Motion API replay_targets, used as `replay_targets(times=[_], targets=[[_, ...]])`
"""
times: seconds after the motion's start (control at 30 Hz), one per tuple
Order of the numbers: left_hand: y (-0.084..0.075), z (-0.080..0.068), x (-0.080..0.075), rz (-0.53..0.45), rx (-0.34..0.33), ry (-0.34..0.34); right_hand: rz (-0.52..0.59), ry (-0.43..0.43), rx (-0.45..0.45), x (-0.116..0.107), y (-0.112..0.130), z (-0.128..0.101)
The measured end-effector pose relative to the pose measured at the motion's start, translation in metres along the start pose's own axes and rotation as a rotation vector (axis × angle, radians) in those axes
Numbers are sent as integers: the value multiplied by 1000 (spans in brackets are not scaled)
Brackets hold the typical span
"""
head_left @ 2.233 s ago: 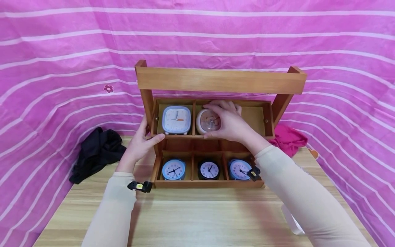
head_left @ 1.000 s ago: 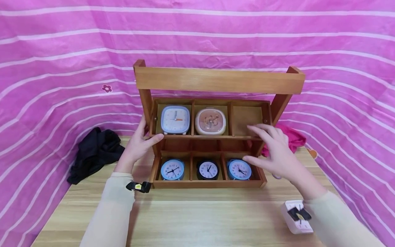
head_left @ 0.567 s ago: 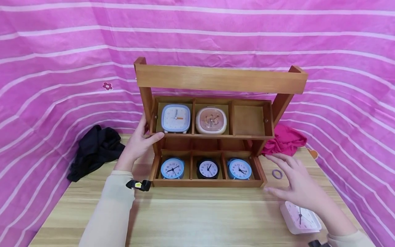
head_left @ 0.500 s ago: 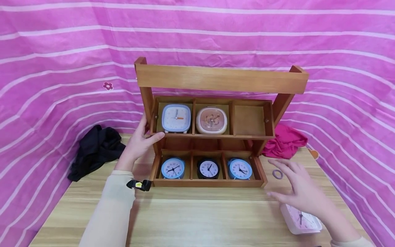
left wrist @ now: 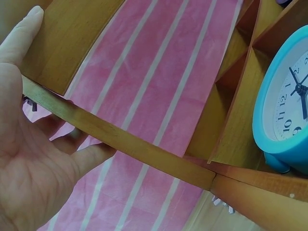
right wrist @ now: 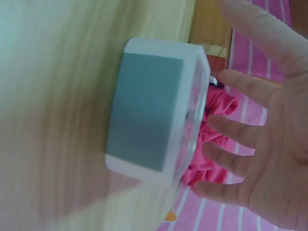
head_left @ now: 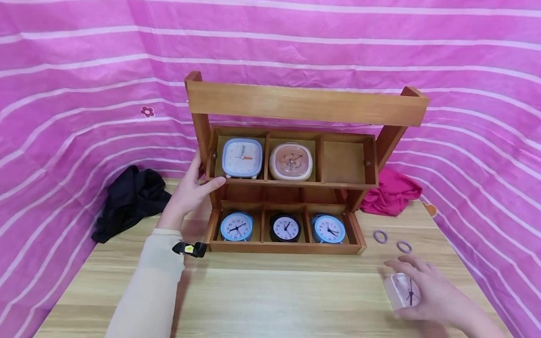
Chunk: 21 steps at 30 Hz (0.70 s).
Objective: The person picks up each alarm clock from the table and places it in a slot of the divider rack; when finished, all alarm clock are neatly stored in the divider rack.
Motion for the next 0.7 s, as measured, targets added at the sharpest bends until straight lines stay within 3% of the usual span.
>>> replay_targets(times=[0.1,0.27,0.5,0.7], targets=[[-1,0,0,-2,-4,-2,8,31,14,4,-3,-4],[2,-2,-2,5,-17,-6,-32,5,-6,11,-3,-7],[2,-1,-1,1,2,-5,-11,17,55,13,-4,-11],[2,-2,-1,-9,4,1,-71,9,16,14,-5,-11]])
Point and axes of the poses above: each hand's wrist, its own z-axis towards the middle knuckle, its own x-axis out of the palm, y = z × x, the point moved 1 cm from there along z, towards the middle knuckle, and after that the axes turned 13 degrees about -x, right-handed, at the moved point
